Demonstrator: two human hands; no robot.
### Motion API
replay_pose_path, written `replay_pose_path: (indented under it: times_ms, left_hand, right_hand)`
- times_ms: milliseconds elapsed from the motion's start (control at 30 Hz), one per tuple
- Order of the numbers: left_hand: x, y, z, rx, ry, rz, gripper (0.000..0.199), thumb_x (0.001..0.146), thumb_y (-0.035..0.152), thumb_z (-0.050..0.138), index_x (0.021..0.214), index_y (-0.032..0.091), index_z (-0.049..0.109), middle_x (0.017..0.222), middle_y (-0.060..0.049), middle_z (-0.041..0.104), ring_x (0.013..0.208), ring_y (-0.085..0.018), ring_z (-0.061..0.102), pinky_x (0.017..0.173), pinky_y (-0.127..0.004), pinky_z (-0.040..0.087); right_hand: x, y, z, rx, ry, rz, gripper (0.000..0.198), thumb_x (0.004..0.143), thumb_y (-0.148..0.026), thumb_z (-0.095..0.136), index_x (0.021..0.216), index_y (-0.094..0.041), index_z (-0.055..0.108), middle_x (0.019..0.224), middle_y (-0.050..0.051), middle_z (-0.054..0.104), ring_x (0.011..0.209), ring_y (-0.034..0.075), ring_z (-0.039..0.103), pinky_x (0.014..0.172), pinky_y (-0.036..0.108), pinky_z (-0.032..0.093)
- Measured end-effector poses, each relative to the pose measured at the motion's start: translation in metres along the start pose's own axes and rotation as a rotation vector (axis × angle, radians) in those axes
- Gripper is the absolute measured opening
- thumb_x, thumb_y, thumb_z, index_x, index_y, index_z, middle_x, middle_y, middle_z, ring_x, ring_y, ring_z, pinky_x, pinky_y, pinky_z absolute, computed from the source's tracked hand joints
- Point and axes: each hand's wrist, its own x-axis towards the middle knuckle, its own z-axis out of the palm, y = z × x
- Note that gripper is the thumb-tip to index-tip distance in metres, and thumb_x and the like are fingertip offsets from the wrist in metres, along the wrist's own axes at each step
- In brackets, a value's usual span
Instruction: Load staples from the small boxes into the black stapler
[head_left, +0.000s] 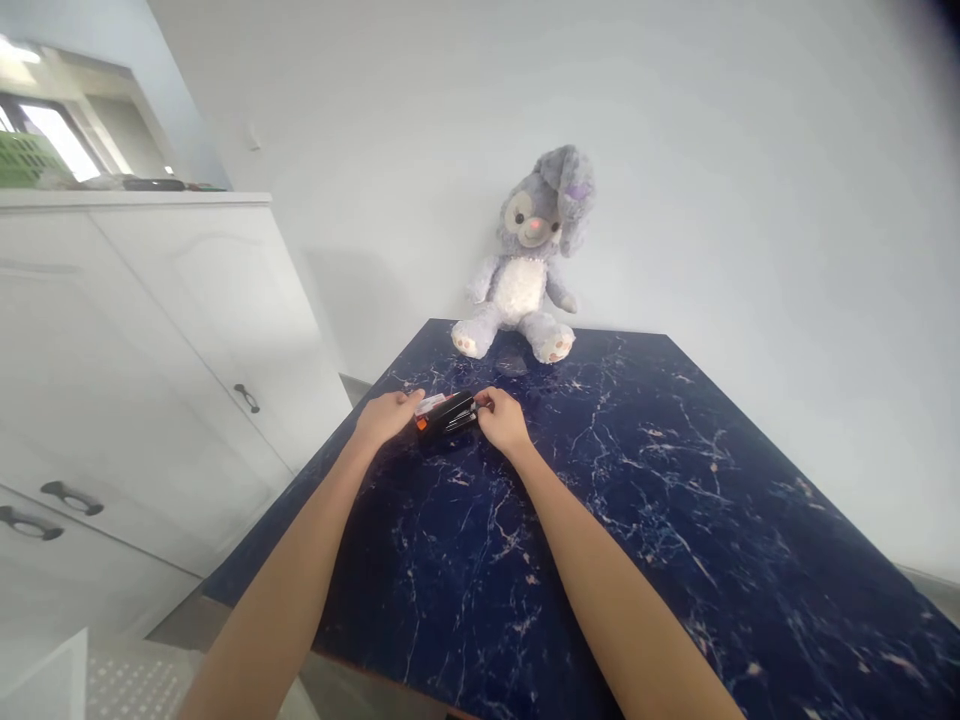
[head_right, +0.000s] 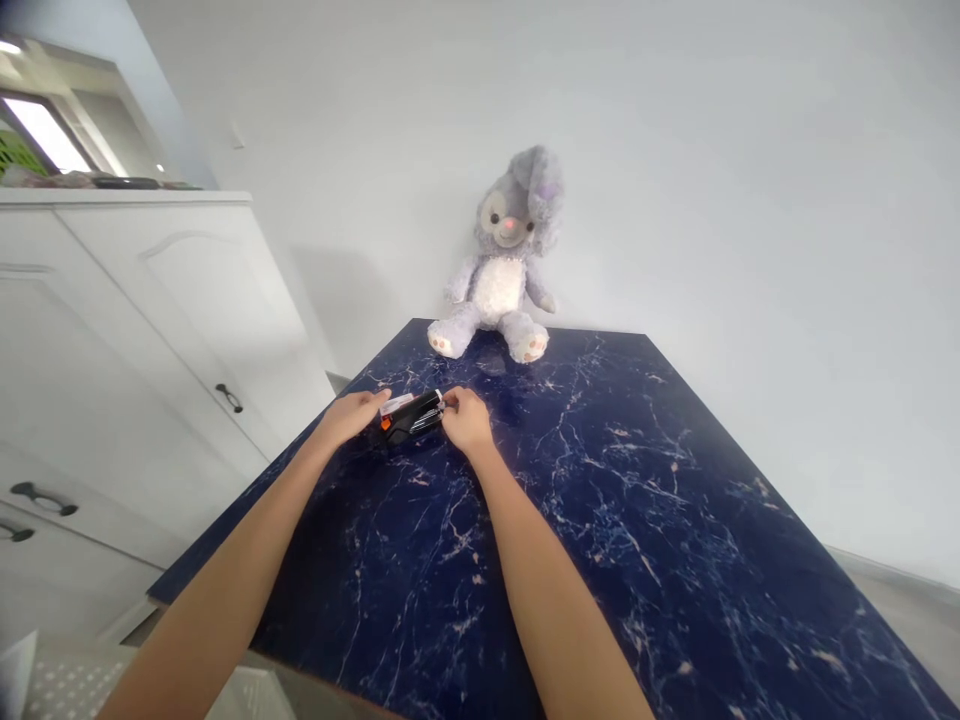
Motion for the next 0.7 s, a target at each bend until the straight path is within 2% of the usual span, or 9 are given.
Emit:
replay_pose_path:
  times_ms: [133,200,267,333,400,533,600,700]
  left_hand:
    - [-0.004,0.002,-0.014,0.066,0.121,0.081,0.050,0.089,0.064,0.044,0.084,0.021,0.069,0.091,-0.014,0.073,0.092,-0.034,0.067,0.077,-0.037,0.047]
    - [-0.006,-0.002,-0.024,0.009,0.002,0.072,0.048,0.087,0.063,0.048,0.083,0.021,0.069,0.086,-0.012,0.073,0.081,-0.030,0.068,0.070,-0.036,0.048]
    - [-0.008,-0.007,-0.034,-0.082,-0.245,0.056,0.048,0.082,0.066,0.055,0.076,0.021,0.068,0.079,-0.010,0.071,0.067,-0.026,0.066,0.060,-0.034,0.048]
    - [-0.011,-0.012,-0.041,-0.174,-0.432,0.056,0.048,0.077,0.068,0.062,0.071,0.020,0.068,0.074,-0.010,0.069,0.062,-0.024,0.064,0.053,-0.032,0.047]
    - [-0.013,-0.013,-0.042,-0.247,-0.505,0.061,0.047,0.074,0.067,0.067,0.070,0.020,0.069,0.072,-0.009,0.068,0.061,-0.022,0.063,0.050,-0.030,0.046]
    - [-0.015,-0.012,-0.033,-0.302,-0.567,0.078,0.046,0.072,0.066,0.070,0.066,0.020,0.068,0.067,-0.008,0.064,0.056,-0.019,0.059,0.045,-0.028,0.042]
    - [-0.012,-0.014,-0.029,-0.278,-0.584,0.082,0.047,0.071,0.066,0.070,0.063,0.020,0.066,0.061,-0.006,0.060,0.050,-0.017,0.053,0.043,-0.027,0.037]
    - [-0.003,-0.020,-0.028,-0.212,-0.533,0.067,0.047,0.067,0.066,0.074,0.062,0.020,0.065,0.053,-0.003,0.054,0.042,-0.014,0.045,0.042,-0.027,0.029]
  right_hand:
    - [0.000,-0.002,0.000,-0.016,-0.069,-0.048,0.014,0.082,-0.022,0.052,0.087,-0.023,0.064,0.085,0.000,0.069,0.078,0.017,0.061,0.076,0.027,0.045]
    - [-0.001,-0.003,0.000,-0.020,-0.081,-0.038,0.010,0.080,-0.023,0.054,0.085,-0.023,0.063,0.083,-0.001,0.069,0.076,0.016,0.061,0.074,0.026,0.044]
    - [-0.002,-0.005,-0.001,-0.030,-0.099,-0.011,0.006,0.080,-0.024,0.056,0.083,-0.023,0.061,0.081,-0.001,0.068,0.074,0.017,0.061,0.070,0.026,0.042]
    - [-0.004,-0.007,-0.001,-0.061,-0.107,0.004,0.004,0.079,-0.027,0.058,0.080,-0.023,0.058,0.079,0.000,0.067,0.072,0.017,0.060,0.067,0.026,0.041]
    - [-0.005,-0.009,-0.001,-0.093,-0.100,0.001,0.007,0.078,-0.029,0.059,0.079,-0.022,0.057,0.079,0.001,0.067,0.072,0.018,0.060,0.065,0.026,0.039]
    - [-0.005,-0.008,-0.001,-0.068,-0.102,-0.021,0.007,0.076,-0.027,0.059,0.080,-0.021,0.059,0.080,0.003,0.067,0.074,0.018,0.060,0.070,0.026,0.042]
    - [-0.003,-0.003,-0.001,0.036,-0.057,-0.007,0.012,0.074,-0.023,0.056,0.085,-0.021,0.061,0.085,0.003,0.068,0.078,0.018,0.061,0.075,0.026,0.045]
    - [0.001,0.009,-0.004,0.258,0.192,0.177,0.027,0.078,-0.020,0.045,0.098,-0.020,0.063,0.097,0.004,0.070,0.088,0.017,0.063,0.084,0.027,0.046]
